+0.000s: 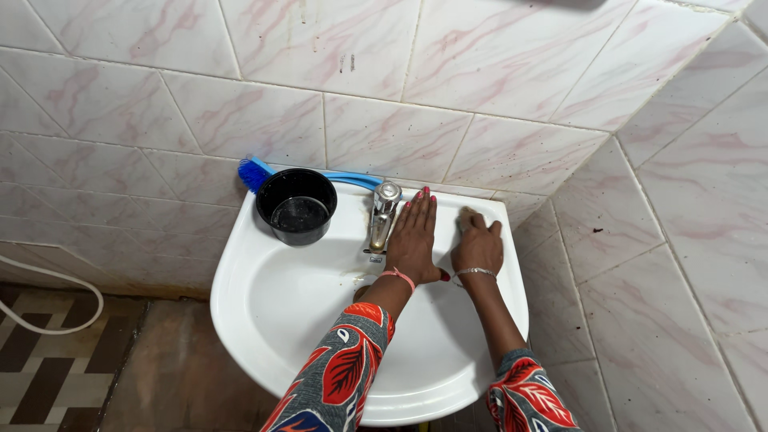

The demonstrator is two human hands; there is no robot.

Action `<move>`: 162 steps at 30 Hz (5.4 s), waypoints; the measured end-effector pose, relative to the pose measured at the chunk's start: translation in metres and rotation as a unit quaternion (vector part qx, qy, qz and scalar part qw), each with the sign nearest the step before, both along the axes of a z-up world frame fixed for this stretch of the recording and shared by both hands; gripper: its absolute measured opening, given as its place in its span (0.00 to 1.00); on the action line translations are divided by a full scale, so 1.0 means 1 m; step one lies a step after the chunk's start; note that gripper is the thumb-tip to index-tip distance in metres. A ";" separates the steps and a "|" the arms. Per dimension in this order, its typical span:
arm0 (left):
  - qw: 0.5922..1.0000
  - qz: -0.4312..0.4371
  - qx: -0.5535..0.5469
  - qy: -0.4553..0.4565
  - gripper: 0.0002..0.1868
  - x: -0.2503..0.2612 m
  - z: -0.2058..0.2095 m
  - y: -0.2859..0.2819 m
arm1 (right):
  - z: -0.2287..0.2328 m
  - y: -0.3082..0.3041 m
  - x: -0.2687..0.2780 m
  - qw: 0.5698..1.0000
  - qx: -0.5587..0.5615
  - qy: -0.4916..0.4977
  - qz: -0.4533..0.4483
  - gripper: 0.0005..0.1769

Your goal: The person scrubs the sink basin and faucet area using a small green scrubbing pad. They repeatedly wipe the sink rim, faucet, and basin surface, occasionally rinsing the pad under running water. A black cup and blue brush remain on the sink edge throughout.

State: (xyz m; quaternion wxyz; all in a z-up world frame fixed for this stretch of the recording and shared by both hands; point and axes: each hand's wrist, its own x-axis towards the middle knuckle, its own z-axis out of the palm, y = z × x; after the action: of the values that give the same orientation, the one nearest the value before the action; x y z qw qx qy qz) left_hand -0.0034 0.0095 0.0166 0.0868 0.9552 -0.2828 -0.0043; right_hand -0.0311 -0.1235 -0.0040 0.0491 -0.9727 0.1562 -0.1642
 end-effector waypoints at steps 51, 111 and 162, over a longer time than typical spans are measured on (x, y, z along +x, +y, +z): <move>0.967 -0.159 0.149 -0.130 0.47 -0.061 -0.073 0.111 | -0.005 -0.011 -0.066 0.874 -0.291 0.167 0.353 0.26; 0.902 0.105 0.005 0.418 0.41 -0.019 -0.065 0.206 | -0.048 0.213 -0.078 0.810 0.301 0.364 0.347 0.28; 0.959 -0.131 0.166 0.190 0.28 -0.014 -0.121 0.205 | 0.006 0.107 -0.111 0.746 -0.061 0.577 0.327 0.28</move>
State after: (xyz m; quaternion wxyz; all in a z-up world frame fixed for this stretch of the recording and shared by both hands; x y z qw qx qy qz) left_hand -0.0176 0.2145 -0.1041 -0.0225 0.8923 -0.3791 -0.2440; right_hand -0.1422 -0.0169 0.0019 -0.0595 -0.8745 -0.1834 0.4451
